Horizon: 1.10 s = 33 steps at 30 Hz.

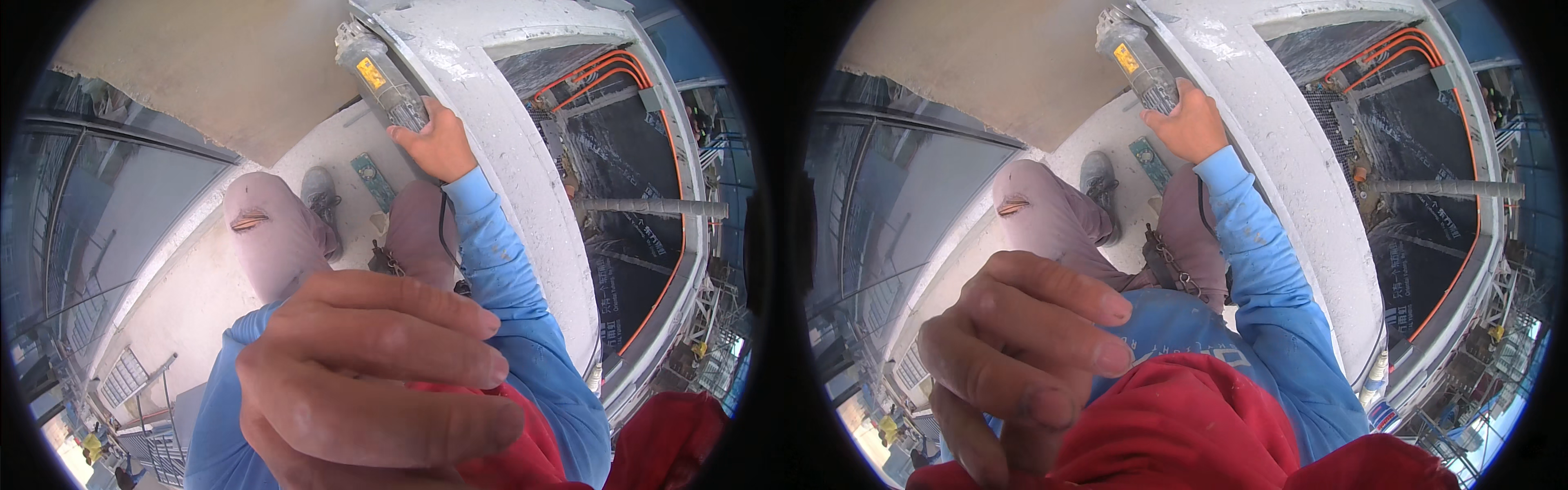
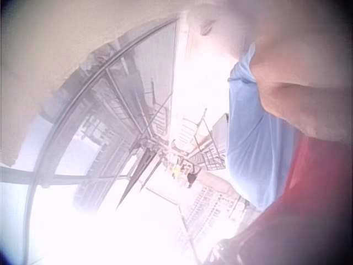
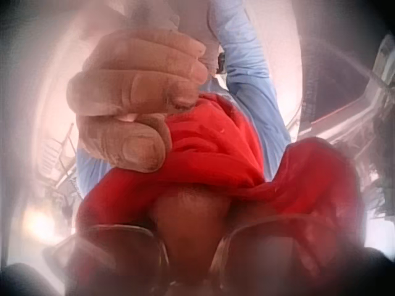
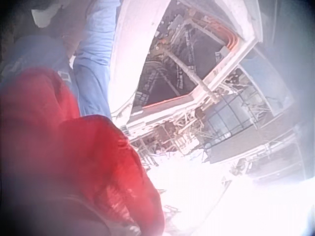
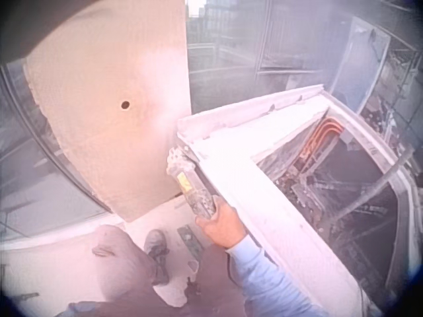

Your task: The person uses an angle grinder to smooth a concrete ledge on a rooftop. They briefly remove safety glasses and touch their face before resuming grinding along the curved edge.

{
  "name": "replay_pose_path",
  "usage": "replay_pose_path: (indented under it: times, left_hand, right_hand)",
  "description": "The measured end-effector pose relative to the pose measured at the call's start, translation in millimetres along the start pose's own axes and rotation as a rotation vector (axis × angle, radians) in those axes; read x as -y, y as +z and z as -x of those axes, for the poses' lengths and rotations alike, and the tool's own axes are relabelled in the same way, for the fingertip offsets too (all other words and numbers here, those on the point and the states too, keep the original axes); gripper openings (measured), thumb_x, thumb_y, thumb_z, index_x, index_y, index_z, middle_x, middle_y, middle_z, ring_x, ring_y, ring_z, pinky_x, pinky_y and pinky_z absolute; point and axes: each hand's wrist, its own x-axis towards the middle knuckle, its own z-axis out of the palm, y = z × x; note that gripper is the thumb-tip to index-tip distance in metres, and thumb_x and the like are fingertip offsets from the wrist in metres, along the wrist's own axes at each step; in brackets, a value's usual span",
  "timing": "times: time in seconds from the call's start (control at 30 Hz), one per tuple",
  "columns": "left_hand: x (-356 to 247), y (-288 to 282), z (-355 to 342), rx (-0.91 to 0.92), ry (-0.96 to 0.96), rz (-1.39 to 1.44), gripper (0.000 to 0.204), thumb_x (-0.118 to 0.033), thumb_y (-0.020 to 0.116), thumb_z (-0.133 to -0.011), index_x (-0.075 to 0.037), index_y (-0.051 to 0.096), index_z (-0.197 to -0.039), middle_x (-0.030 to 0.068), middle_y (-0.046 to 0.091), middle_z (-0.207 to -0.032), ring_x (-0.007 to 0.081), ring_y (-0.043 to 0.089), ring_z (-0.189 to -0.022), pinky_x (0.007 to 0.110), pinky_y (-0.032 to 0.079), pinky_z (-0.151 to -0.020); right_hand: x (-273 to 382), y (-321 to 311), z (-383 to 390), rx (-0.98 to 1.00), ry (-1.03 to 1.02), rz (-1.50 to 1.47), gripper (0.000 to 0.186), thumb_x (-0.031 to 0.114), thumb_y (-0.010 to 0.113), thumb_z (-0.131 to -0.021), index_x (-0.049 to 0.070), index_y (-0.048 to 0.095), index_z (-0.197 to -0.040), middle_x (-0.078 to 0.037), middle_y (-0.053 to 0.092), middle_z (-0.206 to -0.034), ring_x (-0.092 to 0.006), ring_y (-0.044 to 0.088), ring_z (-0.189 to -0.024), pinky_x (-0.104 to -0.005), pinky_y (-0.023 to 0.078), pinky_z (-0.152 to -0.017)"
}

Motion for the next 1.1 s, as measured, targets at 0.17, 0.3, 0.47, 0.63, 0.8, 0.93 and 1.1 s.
replay_pose_path:
  times: [0.17,0.3,0.47,0.63,0.8,0.93,1.1]
  left_hand:
    - [42,-26,47,-0.075,-0.119,-0.242,0.029,-0.01,0.068,-0.092,0.003,0.065,-0.117,0.0139,0.069,-0.084,0.026,0.07,-0.074,0.045,0.056,-0.084]
    - [140,-77,84,-0.29,-0.909,-0.353,0.049,-0.025,0.067,-0.097,0.004,0.055,-0.134,0.0146,0.065,-0.113,0.0239,0.064,-0.102,0.036,0.05,-0.088]
    - [212,-108,83,-0.573,-1.46,0.066,0.068,-0.059,0.044,-0.104,-0.003,0.044,-0.144,0.0122,0.057,-0.131,0.0229,0.053,-0.123,0.042,0.043,-0.1]
    - [239,-100,89,-0.641,-1.29,0.377,0.077,-0.07,0.037,-0.101,-0.003,0.048,-0.136,0.0141,0.06,-0.125,0.0266,0.061,-0.116,0.045,0.049,-0.1]
    - [241,-96,69,-0.621,-1.362,0.482,0.068,-0.063,0.047,-0.1,0.0,0.055,-0.124,0.0157,0.066,-0.108,0.0281,0.069,-0.098,0.043,0.059,-0.086]
    - [245,-89,79,-0.651,-1.356,0.502,0.056,-0.051,0.059,-0.098,0.001,0.057,-0.118,0.0158,0.068,-0.102,0.0269,0.07,-0.093,0.042,0.062,-0.08]
    - [252,-87,81,-0.684,-1.325,0.477,0.051,-0.047,0.065,-0.095,0.001,0.058,-0.114,0.0149,0.068,-0.101,0.0255,0.071,-0.091,0.039,0.063,-0.077]
  right_hand:
    - [0,-6,5,-0.003,0.073,0.008,0.074,0.028,0.082,-0.073,-0.019,0.055,-0.124,-0.023,0.069,-0.077,-0.0372,0.073,-0.079,-0.0428,0.056,-0.073]
    - [7,-6,2,0.041,0.067,-0.026,0.073,0.027,0.081,-0.074,-0.019,0.054,-0.124,-0.025,0.069,-0.078,-0.0382,0.073,-0.08,-0.043,0.056,-0.072]
    - [-5,0,5,-0.022,-0.016,-0.075,0.071,0.025,0.081,-0.072,-0.018,0.055,-0.123,-0.026,0.069,-0.078,-0.0395,0.073,-0.078,-0.0434,0.056,-0.071]
    - [-2,-4,13,-0.007,0.017,-0.058,0.077,0.025,0.081,-0.072,-0.018,0.053,-0.129,-0.025,0.069,-0.077,-0.0383,0.073,-0.078,-0.0425,0.056,-0.071]
    - [3,-9,21,-0.014,0.026,-0.055,0.082,0.024,0.08,-0.073,-0.019,0.049,-0.135,-0.021,0.068,-0.072,-0.0354,0.073,-0.074,-0.0394,0.056,-0.07]
    - [0,-9,24,-0.051,-0.036,-0.076,0.083,0.023,0.08,-0.073,-0.019,0.048,-0.136,-0.02,0.068,-0.071,-0.0332,0.073,-0.071,-0.0381,0.056,-0.07]
    - [3,-12,21,-0.012,0.047,-0.036,0.079,0.022,0.081,-0.073,-0.017,0.051,-0.134,-0.031,0.07,-0.103,-0.0323,0.073,-0.1,-0.0371,0.054,-0.087]
